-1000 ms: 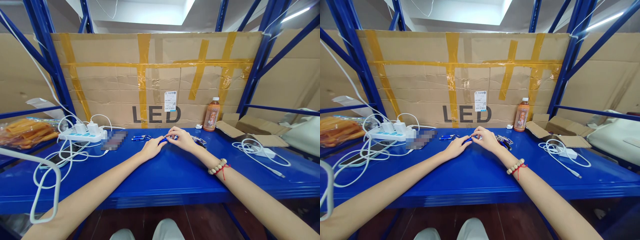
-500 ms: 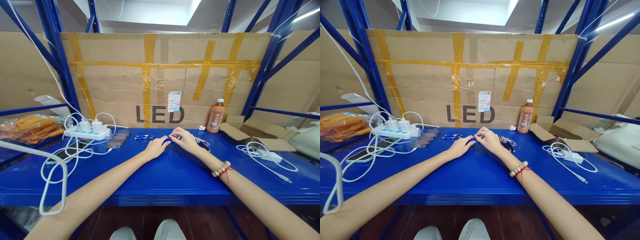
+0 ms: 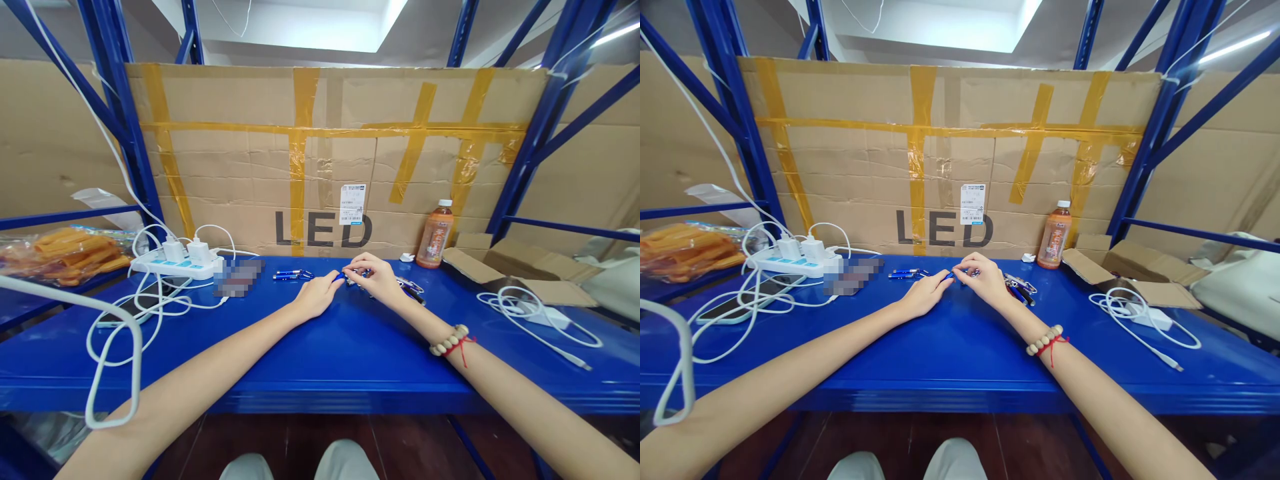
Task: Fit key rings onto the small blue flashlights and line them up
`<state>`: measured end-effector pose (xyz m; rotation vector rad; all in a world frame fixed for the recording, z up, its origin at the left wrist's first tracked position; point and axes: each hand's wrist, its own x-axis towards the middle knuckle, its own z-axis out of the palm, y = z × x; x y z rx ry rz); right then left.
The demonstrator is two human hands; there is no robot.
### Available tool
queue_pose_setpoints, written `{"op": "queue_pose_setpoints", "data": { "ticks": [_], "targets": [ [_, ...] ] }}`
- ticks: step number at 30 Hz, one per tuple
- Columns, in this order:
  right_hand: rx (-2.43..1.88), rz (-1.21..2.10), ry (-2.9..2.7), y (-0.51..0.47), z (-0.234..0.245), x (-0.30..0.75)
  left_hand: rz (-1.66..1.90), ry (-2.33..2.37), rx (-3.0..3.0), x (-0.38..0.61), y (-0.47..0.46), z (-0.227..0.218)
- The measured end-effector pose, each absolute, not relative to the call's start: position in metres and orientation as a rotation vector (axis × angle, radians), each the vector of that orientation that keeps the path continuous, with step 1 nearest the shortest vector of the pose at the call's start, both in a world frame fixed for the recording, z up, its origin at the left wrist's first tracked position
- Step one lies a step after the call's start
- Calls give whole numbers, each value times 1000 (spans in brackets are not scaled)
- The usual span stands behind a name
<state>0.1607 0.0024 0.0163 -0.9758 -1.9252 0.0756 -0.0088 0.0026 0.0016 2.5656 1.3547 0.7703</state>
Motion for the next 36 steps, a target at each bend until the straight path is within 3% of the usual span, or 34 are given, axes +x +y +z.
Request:
{"op": "queue_pose_setpoints", "data": {
  "ticks": [8, 14, 17, 28, 36],
  "targets": [
    [-985, 279, -1945, 2, 18, 158, 776, 1336, 2528, -10, 1, 3],
    [-1423, -165, -2048, 8, 20, 176, 827, 1366, 2487, -9, -2, 5],
    [-1635, -197, -2122, 11, 19, 183, 829, 1374, 2471, -9, -3, 6],
    [-1591, 95, -2110, 23, 15, 193, 981, 1269, 2490, -10, 2, 3],
    [-1095, 671, -1905, 17, 18, 182, 956, 1165, 2458, -10, 3, 2]
  ]
}}
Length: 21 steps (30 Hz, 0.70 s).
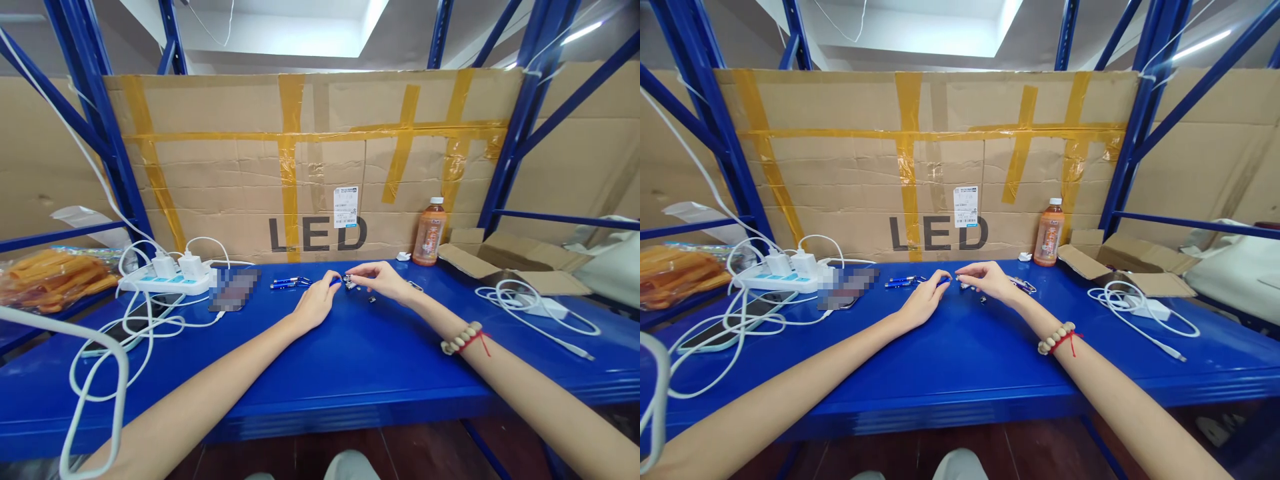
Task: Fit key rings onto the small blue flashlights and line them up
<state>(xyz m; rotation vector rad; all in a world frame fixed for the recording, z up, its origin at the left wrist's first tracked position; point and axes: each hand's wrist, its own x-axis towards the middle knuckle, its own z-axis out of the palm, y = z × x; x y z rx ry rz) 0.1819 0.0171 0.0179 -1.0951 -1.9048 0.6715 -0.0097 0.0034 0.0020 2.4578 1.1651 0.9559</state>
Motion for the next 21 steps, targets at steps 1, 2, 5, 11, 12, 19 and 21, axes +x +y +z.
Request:
{"op": "queue_pose_setpoints", "data": {
  "ticks": [1, 2, 5, 11, 12, 19, 21],
  "targets": [
    [-1068, 688, -1894, 16, 18, 180, 964, 1157, 2456, -10, 4, 2],
    [-1049, 697, -1882, 14, 18, 178, 973, 1145, 2457, -10, 4, 2],
    [-1012, 701, -1853, 12, 18, 175, 1004, 1097, 2457, -9, 4, 1],
    [-969, 681, -1850, 12, 16, 173, 1019, 957, 2475, -10, 5, -1],
    [-963, 687, -1849, 12, 16, 173, 1013, 932, 2482, -10, 5, -1],
    [-781, 740, -1844, 19, 12, 175, 994, 814, 2512, -12, 0, 0],
    [-754, 741, -1839, 19, 11, 175, 982, 805, 2519, -12, -1, 0]
  ]
}}
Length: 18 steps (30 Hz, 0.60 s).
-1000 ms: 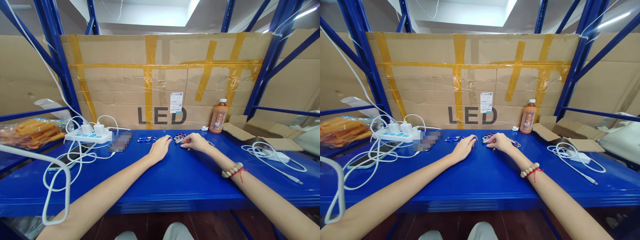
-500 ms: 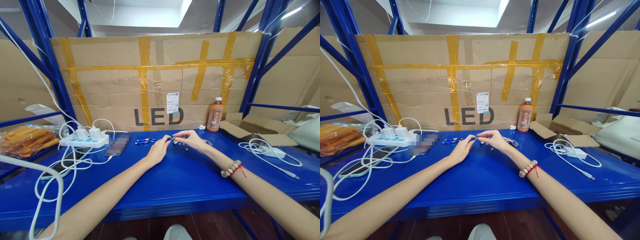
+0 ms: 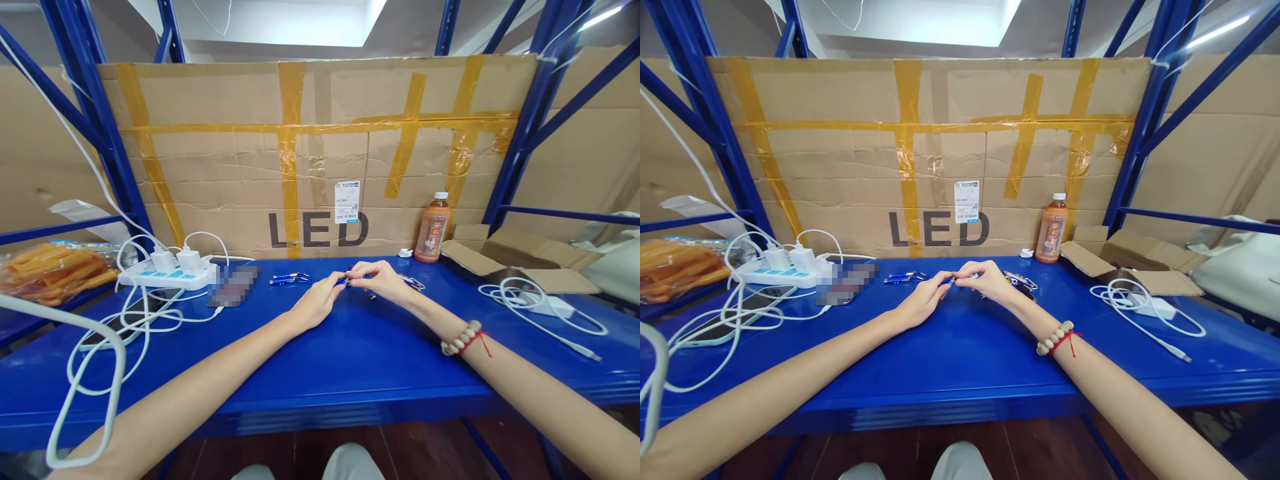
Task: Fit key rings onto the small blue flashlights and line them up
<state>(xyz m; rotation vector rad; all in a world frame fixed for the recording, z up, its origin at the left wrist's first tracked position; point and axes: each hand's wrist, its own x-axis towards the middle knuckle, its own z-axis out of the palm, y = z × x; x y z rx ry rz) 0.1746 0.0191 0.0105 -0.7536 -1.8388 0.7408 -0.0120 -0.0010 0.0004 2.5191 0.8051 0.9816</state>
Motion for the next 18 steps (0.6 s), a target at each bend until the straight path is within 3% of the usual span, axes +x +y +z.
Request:
{"op": "queue_pose_setpoints", "data": {
  "ticks": [18],
  "targets": [
    [-867, 662, -1814, 12, 12, 167, 1062, 965, 2705, -11, 7, -7]
  ]
}}
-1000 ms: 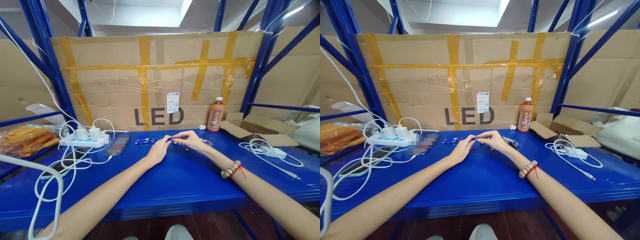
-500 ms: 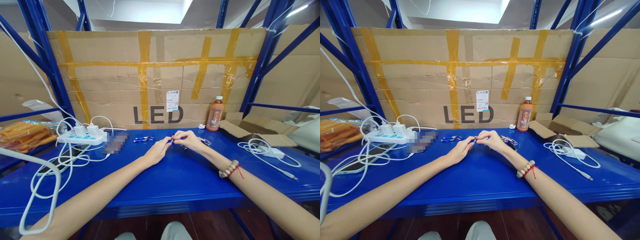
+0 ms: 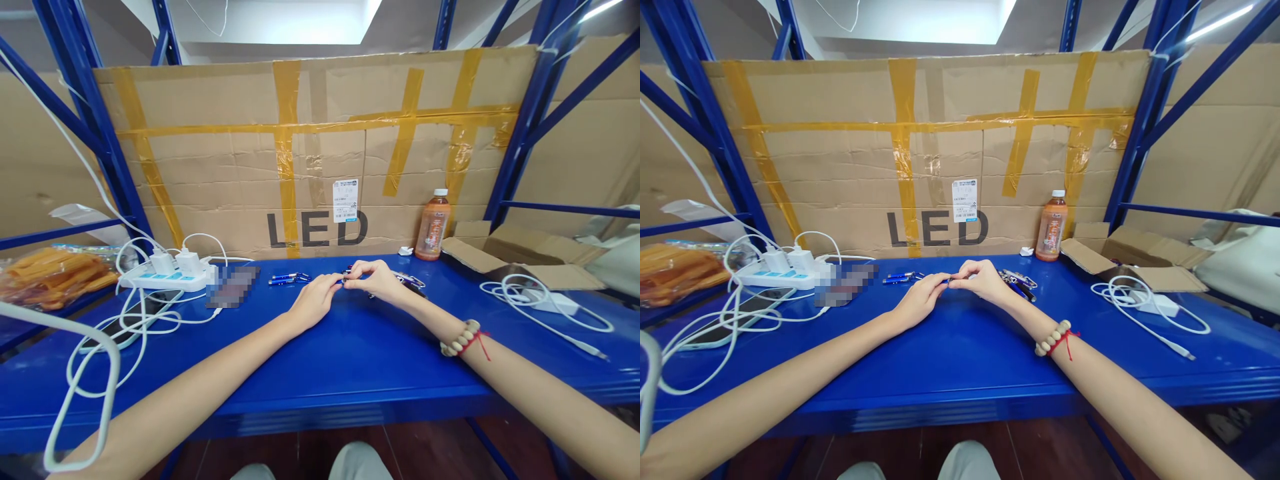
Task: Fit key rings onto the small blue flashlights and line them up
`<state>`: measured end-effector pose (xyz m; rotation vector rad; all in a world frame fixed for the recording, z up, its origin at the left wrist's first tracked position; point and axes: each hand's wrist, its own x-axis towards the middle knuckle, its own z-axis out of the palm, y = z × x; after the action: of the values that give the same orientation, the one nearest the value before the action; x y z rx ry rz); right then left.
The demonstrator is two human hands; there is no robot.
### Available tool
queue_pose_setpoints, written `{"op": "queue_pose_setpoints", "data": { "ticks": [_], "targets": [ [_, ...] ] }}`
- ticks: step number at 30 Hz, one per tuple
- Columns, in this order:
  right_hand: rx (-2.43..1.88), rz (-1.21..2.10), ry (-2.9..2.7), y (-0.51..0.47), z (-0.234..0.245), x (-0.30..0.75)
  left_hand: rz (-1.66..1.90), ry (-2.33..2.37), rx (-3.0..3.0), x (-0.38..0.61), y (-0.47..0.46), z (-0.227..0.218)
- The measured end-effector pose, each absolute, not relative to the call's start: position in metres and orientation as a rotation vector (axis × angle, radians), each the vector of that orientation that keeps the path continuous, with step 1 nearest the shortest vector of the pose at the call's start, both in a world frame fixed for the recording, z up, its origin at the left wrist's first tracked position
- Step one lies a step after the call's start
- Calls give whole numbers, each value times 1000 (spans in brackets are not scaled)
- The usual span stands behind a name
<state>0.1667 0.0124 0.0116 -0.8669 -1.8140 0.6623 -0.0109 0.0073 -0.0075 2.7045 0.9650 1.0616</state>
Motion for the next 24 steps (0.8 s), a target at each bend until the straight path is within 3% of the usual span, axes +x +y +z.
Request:
{"op": "queue_pose_setpoints", "data": {
  "ticks": [16, 24],
  "targets": [
    [-1164, 966, -1679, 3, 13, 161, 1043, 939, 2595, -12, 3, 0],
    [-929, 376, -1842, 8, 15, 163, 1133, 965, 2452, -10, 9, -1]
  ]
}}
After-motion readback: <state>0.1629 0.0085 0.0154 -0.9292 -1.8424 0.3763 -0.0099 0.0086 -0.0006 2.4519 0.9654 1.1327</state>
